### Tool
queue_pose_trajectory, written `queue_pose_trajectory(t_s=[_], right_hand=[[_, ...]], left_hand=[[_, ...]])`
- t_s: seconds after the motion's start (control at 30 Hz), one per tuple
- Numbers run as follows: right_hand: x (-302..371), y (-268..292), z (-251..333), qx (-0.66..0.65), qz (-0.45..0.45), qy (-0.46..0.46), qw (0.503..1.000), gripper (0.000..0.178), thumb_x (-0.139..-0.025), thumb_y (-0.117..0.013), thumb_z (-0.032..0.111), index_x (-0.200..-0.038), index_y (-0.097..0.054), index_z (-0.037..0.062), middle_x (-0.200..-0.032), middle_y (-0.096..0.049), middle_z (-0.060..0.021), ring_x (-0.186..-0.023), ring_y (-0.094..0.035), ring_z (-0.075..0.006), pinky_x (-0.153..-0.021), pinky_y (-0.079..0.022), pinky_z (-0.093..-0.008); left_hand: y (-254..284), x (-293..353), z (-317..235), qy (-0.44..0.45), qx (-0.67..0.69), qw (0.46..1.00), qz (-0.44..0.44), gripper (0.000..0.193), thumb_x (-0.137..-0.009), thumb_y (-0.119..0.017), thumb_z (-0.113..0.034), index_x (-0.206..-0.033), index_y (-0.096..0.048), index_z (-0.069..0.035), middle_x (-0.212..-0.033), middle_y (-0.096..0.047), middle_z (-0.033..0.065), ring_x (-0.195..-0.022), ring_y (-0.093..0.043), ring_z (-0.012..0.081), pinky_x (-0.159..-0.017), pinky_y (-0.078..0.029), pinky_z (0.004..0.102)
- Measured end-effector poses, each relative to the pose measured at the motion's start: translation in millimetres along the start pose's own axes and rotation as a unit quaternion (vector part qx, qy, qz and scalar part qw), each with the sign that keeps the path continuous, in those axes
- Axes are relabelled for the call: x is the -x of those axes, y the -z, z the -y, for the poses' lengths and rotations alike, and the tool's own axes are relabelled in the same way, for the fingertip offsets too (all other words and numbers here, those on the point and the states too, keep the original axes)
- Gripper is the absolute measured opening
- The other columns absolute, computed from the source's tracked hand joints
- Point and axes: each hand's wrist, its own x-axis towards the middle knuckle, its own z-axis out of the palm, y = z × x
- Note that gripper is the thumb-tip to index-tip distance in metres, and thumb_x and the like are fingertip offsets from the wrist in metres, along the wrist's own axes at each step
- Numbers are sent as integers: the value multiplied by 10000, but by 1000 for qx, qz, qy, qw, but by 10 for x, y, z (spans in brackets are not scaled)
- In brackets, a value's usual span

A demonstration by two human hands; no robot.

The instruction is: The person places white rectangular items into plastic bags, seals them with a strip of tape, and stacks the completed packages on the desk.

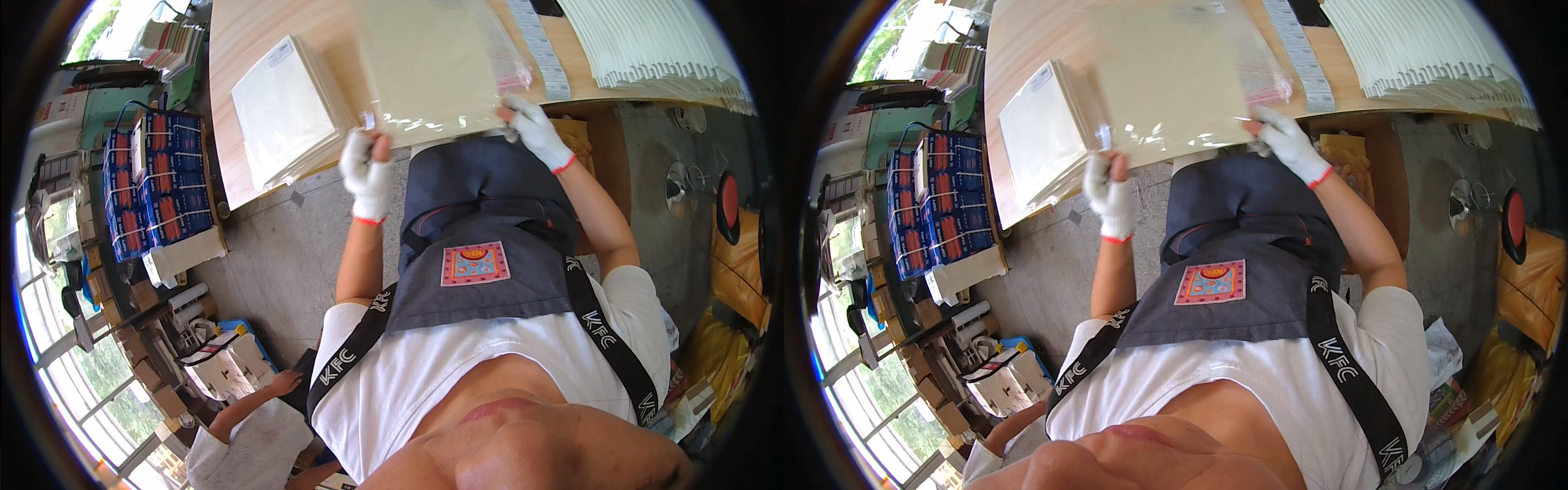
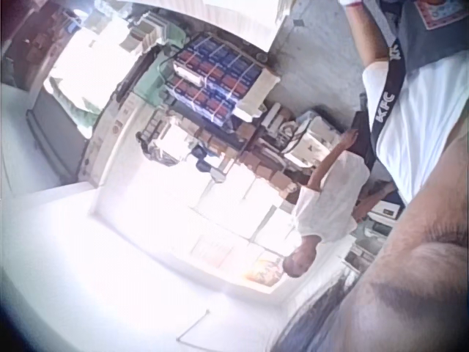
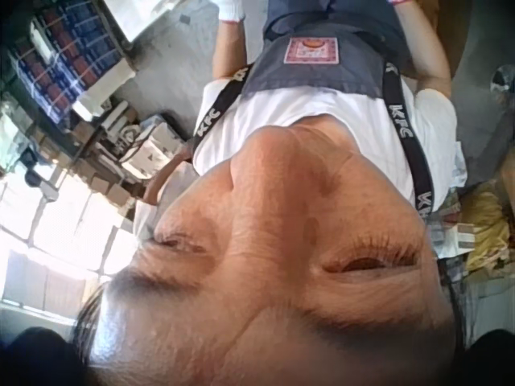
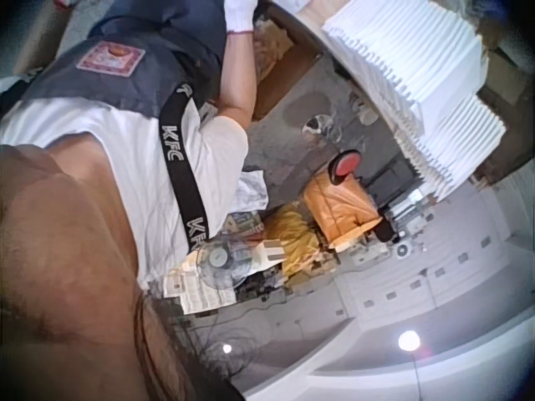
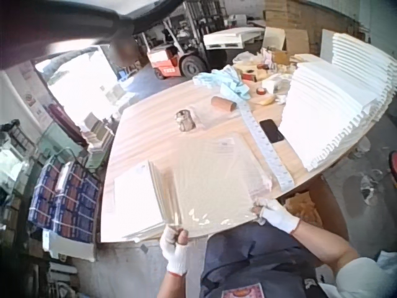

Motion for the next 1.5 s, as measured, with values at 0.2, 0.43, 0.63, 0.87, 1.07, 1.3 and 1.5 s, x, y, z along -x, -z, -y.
queue_pose_trajectory(t_s=[0.2, 0.43, 0.63, 0.87, 1.07, 1.3, 1.5], right_hand=[[-903, -1489, 359, -32, 161, 92, 982, 195, -898, -567, 200, -976, -600, 25, -666, -509, 17, -566, -467, -61, -491, -366, -218], [-1039, -2099, 421, 247, 193, -11, 950, 385, -851, -571, 452, -843, -624, 71, -677, -609, -26, -614, -553, -103, -559, -437, -245], [-362, -932, 900, 55, 300, 73, 950, 227, -928, -516, 265, -1004, -580, 61, -749, -584, -1, -599, -509, -52, -518, -415, -196], [1049, 783, 2110, 237, -320, 275, 875, 204, -904, -496, 189, -1009, -588, 40, -859, -616, -14, -619, -528, -51, -483, -409, -179], [1220, 3079, 2456, 77, -537, 238, 806, 175, -885, -544, 240, -845, -577, 74, -618, -535, -19, -473, -479, -124, -391, -360, -269], [980, 3395, 2598, 101, -527, 154, 830, 185, -869, -571, 271, -836, -595, 90, -593, -515, -19, -464, -457, -118, -374, -310, -272], [972, 3488, 2844, -9, -460, 241, 854, 165, -875, -547, 241, -827, -599, 92, -620, -534, -12, -478, -464, -122, -403, -343, -264]], left_hand=[[1168, -380, -73, 6, 28, 966, -256, 240, -847, -372, 35, -1003, -551, 11, -949, -588, 81, -759, -531, 129, -687, -463, 242], [2026, -110, 1075, 220, -130, 936, -242, 327, -941, -380, -235, -1220, -520, -138, -1224, -545, 151, -1039, -562, 217, -811, -473, 363], [2082, 293, 1695, 206, 206, 883, -368, 358, -922, -425, -205, -1143, -535, 55, -1176, -543, 153, -1073, -499, 251, -987, -368, 393], [998, 1046, 1792, 411, 105, 830, -362, 404, -925, -354, -262, -1288, -424, -98, -1323, -461, 134, -1179, -462, 264, -950, -374, 405], [535, 1062, 2014, 309, 63, 935, -161, 354, -858, -368, -83, -1169, -530, -34, -1131, -581, 109, -1037, -541, 194, -873, -429, 321], [384, 922, 1685, 237, -41, 970, -38, 235, -908, -491, -126, -1078, -576, 13, -1018, -610, 90, -958, -558, 165, -870, -432, 302], [-171, 515, 1160, 16, -98, 993, 65, 155, -855, -531, 36, -958, -636, -15, -906, -649, 120, -855, -622, 208, -794, -505, 336]])
